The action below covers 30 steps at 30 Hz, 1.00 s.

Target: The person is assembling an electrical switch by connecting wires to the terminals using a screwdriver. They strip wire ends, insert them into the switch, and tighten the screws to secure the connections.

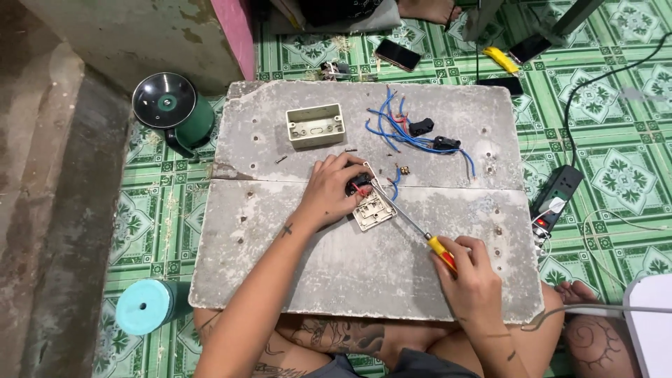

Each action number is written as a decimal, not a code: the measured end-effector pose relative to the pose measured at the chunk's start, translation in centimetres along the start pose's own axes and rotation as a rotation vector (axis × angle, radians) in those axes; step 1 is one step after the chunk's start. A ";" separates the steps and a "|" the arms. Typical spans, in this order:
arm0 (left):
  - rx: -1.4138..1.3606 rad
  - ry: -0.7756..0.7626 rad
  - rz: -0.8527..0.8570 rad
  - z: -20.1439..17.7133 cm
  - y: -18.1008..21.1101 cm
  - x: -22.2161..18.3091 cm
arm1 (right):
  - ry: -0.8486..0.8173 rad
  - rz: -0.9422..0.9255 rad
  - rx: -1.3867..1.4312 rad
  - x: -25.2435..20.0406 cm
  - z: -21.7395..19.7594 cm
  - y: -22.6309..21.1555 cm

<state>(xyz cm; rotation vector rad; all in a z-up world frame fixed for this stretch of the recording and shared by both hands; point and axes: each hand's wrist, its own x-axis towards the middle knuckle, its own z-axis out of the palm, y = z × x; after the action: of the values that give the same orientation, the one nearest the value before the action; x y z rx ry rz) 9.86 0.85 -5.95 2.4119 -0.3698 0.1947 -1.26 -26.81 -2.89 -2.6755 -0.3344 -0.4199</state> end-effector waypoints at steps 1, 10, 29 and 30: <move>0.002 0.002 0.002 0.0 0.0 -0.1 | 0.003 -0.001 0.001 0.1 -0.2 -0.3; 0.011 0.006 -0.013 -0.2 0.4 -0.2 | 0.100 -0.089 -0.016 -0.2 -0.3 -1.1; 0.112 0.067 0.024 -2.4 2.2 -6.1 | 0.272 -0.145 -0.059 -4.6 -1.9 7.9; 0.176 0.029 -0.014 -2.7 2.2 -7.0 | 0.256 -0.137 -0.057 -4.6 -1.9 8.1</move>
<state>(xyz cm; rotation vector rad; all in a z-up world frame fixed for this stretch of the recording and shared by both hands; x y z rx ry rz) 2.38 2.51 -4.18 2.5811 -0.3347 0.2660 -3.61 -35.59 -5.69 -2.6205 -0.4345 -0.8154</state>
